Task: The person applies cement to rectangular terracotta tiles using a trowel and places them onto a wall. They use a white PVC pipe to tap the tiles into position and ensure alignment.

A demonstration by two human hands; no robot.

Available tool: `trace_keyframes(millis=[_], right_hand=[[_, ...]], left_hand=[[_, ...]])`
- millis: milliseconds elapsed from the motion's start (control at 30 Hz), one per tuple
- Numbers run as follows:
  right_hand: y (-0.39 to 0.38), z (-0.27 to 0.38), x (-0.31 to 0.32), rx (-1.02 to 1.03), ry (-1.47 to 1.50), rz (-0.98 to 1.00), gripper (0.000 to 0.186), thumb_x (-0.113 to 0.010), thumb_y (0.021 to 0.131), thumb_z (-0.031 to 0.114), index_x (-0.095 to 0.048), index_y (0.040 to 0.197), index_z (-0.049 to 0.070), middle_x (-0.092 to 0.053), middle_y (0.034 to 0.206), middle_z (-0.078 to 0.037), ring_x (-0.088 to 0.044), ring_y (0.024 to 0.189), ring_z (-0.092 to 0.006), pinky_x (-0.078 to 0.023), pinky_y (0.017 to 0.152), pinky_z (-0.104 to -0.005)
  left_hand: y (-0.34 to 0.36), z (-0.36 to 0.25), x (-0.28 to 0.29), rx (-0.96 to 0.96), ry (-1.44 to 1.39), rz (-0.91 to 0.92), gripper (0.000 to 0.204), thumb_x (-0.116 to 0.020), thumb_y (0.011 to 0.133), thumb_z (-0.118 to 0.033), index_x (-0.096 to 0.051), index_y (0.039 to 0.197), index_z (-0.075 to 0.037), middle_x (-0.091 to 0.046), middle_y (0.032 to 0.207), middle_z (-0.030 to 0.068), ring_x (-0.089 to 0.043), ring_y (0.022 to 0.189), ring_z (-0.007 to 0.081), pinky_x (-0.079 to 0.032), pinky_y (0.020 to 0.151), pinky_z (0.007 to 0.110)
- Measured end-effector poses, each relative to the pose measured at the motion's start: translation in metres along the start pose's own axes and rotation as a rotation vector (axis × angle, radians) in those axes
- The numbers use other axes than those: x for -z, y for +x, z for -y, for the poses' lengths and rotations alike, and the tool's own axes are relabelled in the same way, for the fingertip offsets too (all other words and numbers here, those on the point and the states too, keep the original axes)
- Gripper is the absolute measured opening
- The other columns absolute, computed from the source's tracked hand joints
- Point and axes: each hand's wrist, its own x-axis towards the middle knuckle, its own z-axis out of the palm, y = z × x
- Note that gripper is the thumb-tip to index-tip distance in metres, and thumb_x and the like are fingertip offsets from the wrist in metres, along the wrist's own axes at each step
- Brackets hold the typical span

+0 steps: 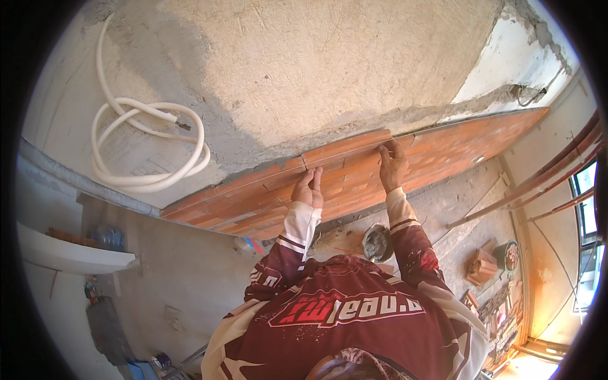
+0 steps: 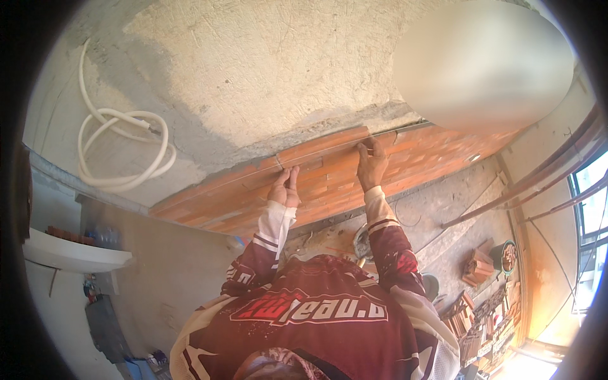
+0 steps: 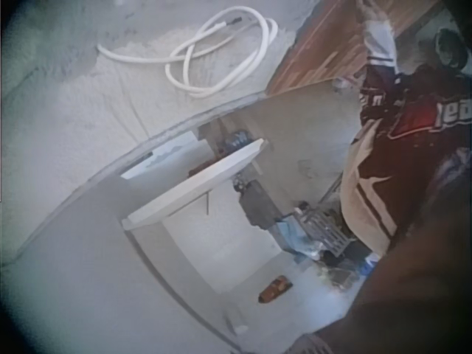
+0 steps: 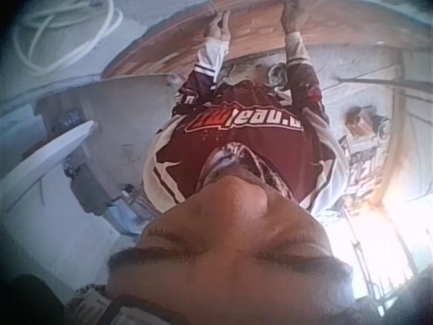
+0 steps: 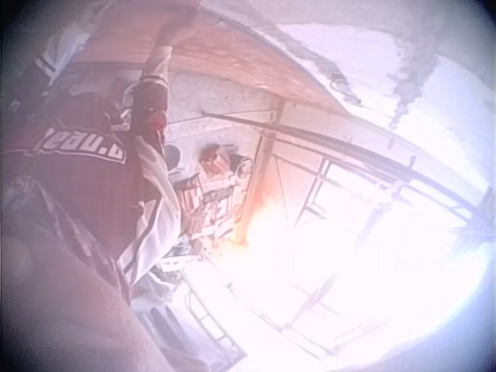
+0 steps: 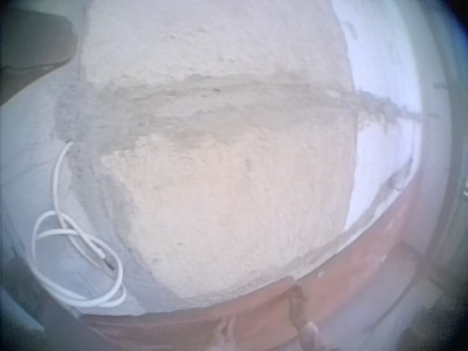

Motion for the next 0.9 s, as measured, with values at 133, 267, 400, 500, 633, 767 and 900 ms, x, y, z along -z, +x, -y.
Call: trace_keyframes(millis=[133, 267, 400, 500, 633, 767, 900], right_hand=[[-0.004, 0.005, -0.001, -0.05, 0.004, 0.024, 0.031, -0.066, 0.086, 0.013, -0.063, 0.113, 0.0, -0.068, 0.101, -0.013, -0.065, 0.087, -0.0222, -0.051, 0.077, -0.0344], [0.001, -0.022, -0.002, -0.014, 0.154, -0.014, 0.036, -0.064, 0.087, 0.011, -0.056, 0.119, -0.001, -0.067, 0.107, -0.013, -0.063, 0.096, -0.0202, -0.05, 0.08, -0.0333], [-0.003, -0.017, -0.006, -0.054, 0.204, 0.003, 0.04, -0.063, 0.087, 0.01, -0.049, 0.123, -0.002, -0.065, 0.113, -0.015, -0.061, 0.103, -0.0202, -0.048, 0.083, -0.0326], [0.0, -0.022, -0.004, -0.05, 0.242, -0.005, 0.043, -0.064, 0.088, 0.008, -0.047, 0.125, -0.003, -0.064, 0.113, -0.014, -0.06, 0.096, -0.0165, -0.049, 0.076, -0.0291], [0.001, -0.023, -0.005, -0.074, 0.298, 0.002, 0.043, -0.066, 0.088, 0.008, -0.048, 0.125, -0.003, -0.064, 0.112, -0.013, -0.06, 0.09, -0.0146, -0.05, 0.07, -0.0267], [0.002, -0.025, -0.006, -0.067, 0.267, -0.014, 0.041, -0.068, 0.087, 0.008, -0.05, 0.123, -0.003, -0.065, 0.11, -0.013, -0.06, 0.089, -0.0144, -0.05, 0.067, -0.0262], [0.001, -0.022, -0.01, -0.067, 0.262, -0.023, 0.039, -0.068, 0.087, 0.008, -0.053, 0.121, -0.003, -0.065, 0.108, -0.012, -0.06, 0.089, -0.0145, -0.049, 0.067, -0.0263]], left_hand=[[-0.005, -0.008, 0.006, 0.043, 0.117, 0.023, 0.021, -0.063, 0.091, -0.001, -0.057, 0.108, 0.009, -0.061, 0.114, 0.0172, -0.061, 0.11, 0.0291, -0.054, 0.096, 0.03], [-0.046, -0.023, -0.013, -0.045, 0.677, 0.125, 0.02, -0.068, 0.089, -0.007, -0.06, 0.104, 0.004, -0.067, 0.1, 0.013, -0.068, 0.088, 0.0239, -0.057, 0.074, 0.027], [-0.054, -0.033, -0.004, -0.494, 1.144, 0.246, 0.02, -0.071, 0.086, -0.01, -0.063, 0.102, 0.0, -0.069, 0.083, 0.0086, -0.065, 0.063, 0.0167, -0.052, 0.055, 0.028], [-0.044, -0.041, -0.011, -0.951, 1.35, 0.356, 0.018, -0.071, 0.085, -0.01, -0.065, 0.099, 0.0, -0.068, 0.084, 0.0104, -0.061, 0.061, 0.0161, -0.049, 0.056, 0.029], [-0.054, -0.06, -0.036, -1.082, 1.611, 0.319, 0.021, -0.069, 0.086, -0.011, -0.067, 0.105, -0.004, -0.063, 0.085, 0.0102, -0.063, 0.068, 0.0226, -0.049, 0.058, 0.033], [-0.046, -0.068, -0.045, -1.317, 1.86, 0.325, 0.026, -0.067, 0.086, -0.013, -0.067, 0.112, -0.007, -0.059, 0.084, 0.0092, -0.062, 0.07, 0.0276, -0.05, 0.058, 0.038], [-0.044, -0.067, -0.046, -1.293, 1.963, 0.295, 0.026, -0.066, 0.087, -0.016, -0.068, 0.112, -0.008, -0.056, 0.081, 0.0089, -0.06, 0.068, 0.0278, -0.049, 0.057, 0.039]])
